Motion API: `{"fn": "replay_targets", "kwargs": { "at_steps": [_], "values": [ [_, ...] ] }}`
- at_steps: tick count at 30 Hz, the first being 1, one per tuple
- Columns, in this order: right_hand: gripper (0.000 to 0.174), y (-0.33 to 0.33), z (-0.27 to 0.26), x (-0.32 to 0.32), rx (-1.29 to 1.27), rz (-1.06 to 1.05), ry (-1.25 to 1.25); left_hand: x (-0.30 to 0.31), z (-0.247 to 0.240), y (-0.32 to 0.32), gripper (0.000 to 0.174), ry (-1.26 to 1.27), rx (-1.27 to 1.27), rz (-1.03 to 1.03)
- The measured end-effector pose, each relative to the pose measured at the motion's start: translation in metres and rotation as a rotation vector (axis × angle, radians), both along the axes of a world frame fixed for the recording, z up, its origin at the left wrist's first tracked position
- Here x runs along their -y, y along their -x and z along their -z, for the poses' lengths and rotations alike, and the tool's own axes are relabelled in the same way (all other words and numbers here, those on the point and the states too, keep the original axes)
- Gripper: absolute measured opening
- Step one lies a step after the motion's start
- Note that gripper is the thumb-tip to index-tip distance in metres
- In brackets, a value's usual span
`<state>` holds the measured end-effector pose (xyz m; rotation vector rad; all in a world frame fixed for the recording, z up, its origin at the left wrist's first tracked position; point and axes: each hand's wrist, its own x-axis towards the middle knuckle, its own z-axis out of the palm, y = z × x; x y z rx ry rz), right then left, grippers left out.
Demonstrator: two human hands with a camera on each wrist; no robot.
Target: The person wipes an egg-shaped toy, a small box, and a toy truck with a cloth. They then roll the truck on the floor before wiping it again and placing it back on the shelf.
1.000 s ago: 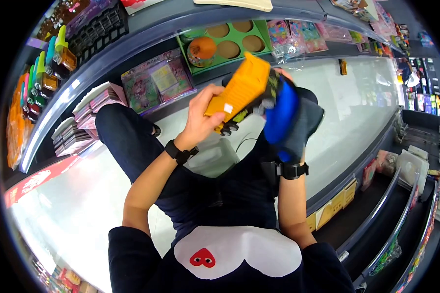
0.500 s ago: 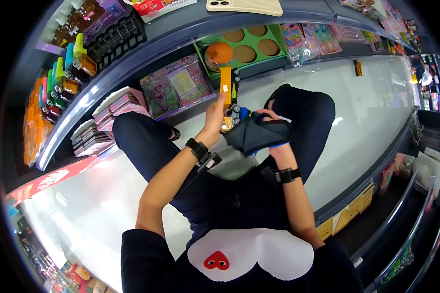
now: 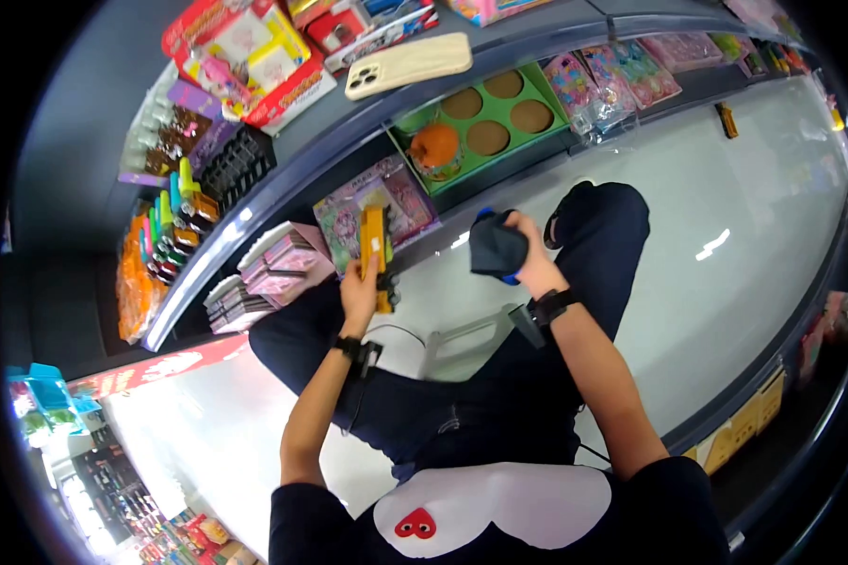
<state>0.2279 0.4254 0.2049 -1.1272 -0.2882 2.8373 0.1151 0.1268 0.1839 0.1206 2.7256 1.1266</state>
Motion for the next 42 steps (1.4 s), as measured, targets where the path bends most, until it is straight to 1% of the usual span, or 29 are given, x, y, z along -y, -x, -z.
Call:
{"fn": "replay_targets", "kwargs": {
  "at_steps": [2,4,5,7,8,9,12,13,15,16,17,18,19,20,22,24,25,29,32,33,34,35,36,37,38,39,40,41,42],
  "values": [
    [0.012,0.014,0.019,0.009,0.164,-0.037,0.002,0.008,-0.045,0.004,0.048,0.135,-0.084,0.206],
    [0.011,0.019,0.031,0.019,0.118,-0.071,-0.142,-0.007,-0.110,0.005,0.046,0.443,-0.315,0.498],
    [0.011,0.015,0.019,0.020,0.100,-0.048,-0.154,-0.013,-0.129,0.008,0.047,0.492,-0.408,0.617],
    [0.011,0.010,0.008,0.014,0.128,-0.082,-0.218,-0.034,-0.164,0.012,0.047,0.630,-0.520,0.807],
    [0.012,0.009,0.012,0.011,0.142,-0.100,-0.253,-0.047,-0.180,0.012,0.047,0.699,-0.576,0.898],
    [0.011,0.010,0.017,0.013,0.143,-0.113,-0.357,-0.062,-0.195,0.008,0.045,0.740,-0.749,0.998],
    [0.011,0.005,0.002,0.021,0.126,-0.065,-0.597,-0.102,-0.224,-0.007,0.043,0.859,-0.988,1.193],
    [0.012,0.003,0.003,0.020,0.112,-0.067,-0.646,-0.114,-0.232,-0.015,0.044,0.837,-1.058,1.215],
    [0.012,-0.002,-0.004,0.016,0.015,-0.029,-0.411,-0.136,-0.249,-0.026,0.045,0.780,-1.205,1.248],
    [0.012,-0.003,-0.010,0.012,-0.040,-0.009,-0.300,-0.146,-0.259,-0.029,0.045,0.783,-1.237,1.266],
    [0.014,-0.013,-0.027,0.005,-0.019,-0.062,-0.277,-0.154,-0.268,-0.033,0.046,0.784,-1.266,1.279],
    [0.014,-0.026,-0.042,0.002,-0.105,-0.023,-0.247,-0.160,-0.272,-0.035,0.047,0.784,-1.288,1.279],
    [0.015,-0.037,-0.059,-0.007,-0.103,-0.023,-0.287,-0.165,-0.271,-0.033,0.049,0.759,-1.374,1.244],
    [0.017,-0.052,-0.074,-0.016,-0.095,-0.026,-0.321,-0.169,-0.274,-0.031,0.049,0.725,-1.381,1.250],
    [0.030,-0.086,-0.122,-0.022,-0.245,-0.008,-0.349,-0.175,-0.284,-0.029,0.049,0.660,-1.385,1.287],
    [0.042,-0.114,-0.147,-0.033,-0.387,0.018,-0.468,-0.182,-0.275,-0.022,0.048,0.612,-1.372,1.304],
    [0.045,-0.129,-0.155,-0.038,-0.390,0.046,-0.491,-0.187,-0.271,-0.017,0.048,0.590,-1.375,1.307],
    [0.052,-0.183,-0.154,-0.055,-0.341,0.209,-0.595,-0.201,-0.230,0.003,0.047,0.558,-1.311,1.270],
    [0.054,-0.224,-0.165,-0.051,-0.242,0.320,-0.639,-0.196,-0.180,0.020,0.045,0.509,-1.018,1.099],
    [0.055,-0.238,-0.166,-0.051,-0.228,0.336,-0.630,-0.187,-0.157,0.029,0.044,0.424,-1.007,1.022],
    [0.057,-0.252,-0.168,-0.048,-0.214,0.349,-0.618,-0.175,-0.138,0.033,0.045,0.404,-0.901,0.894],
    [0.057,-0.263,-0.176,-0.039,-0.185,0.432,-0.568,-0.160,-0.120,0.035,0.046,0.385,-0.799,0.766],
    [0.058,-0.273,-0.183,-0.032,-0.157,0.514,-0.518,-0.141,-0.102,0.035,0.049,0.307,-0.663,0.639],
    [0.058,-0.290,-0.180,-0.031,-0.156,0.520,-0.536,-0.122,-0.093,0.035,0.053,0.444,-0.424,0.508],
    [0.058,-0.311,-0.172,-0.034,-0.153,0.528,-0.552,-0.096,-0.061,0.040,0.059,0.311,-0.467,0.381],
    [0.060,-0.336,-0.157,-0.040,-0.148,0.485,-0.631,-0.078,-0.046,0.046,0.062,0.421,-0.246,0.195],
    [0.063,-0.346,-0.151,-0.034,-0.136,0.522,-0.644,-0.054,-0.008,0.061,0.065,0.426,-0.240,0.035],
    [0.066,-0.356,-0.145,-0.028,-0.125,0.559,-0.657,-0.034,0.014,0.073,0.067,0.450,-0.152,-0.061],
    [0.067,-0.366,-0.143,-0.025,-0.108,0.609,-0.667,-0.017,0.043,0.088,0.071,0.419,-0.147,-0.182]
  ]
}}
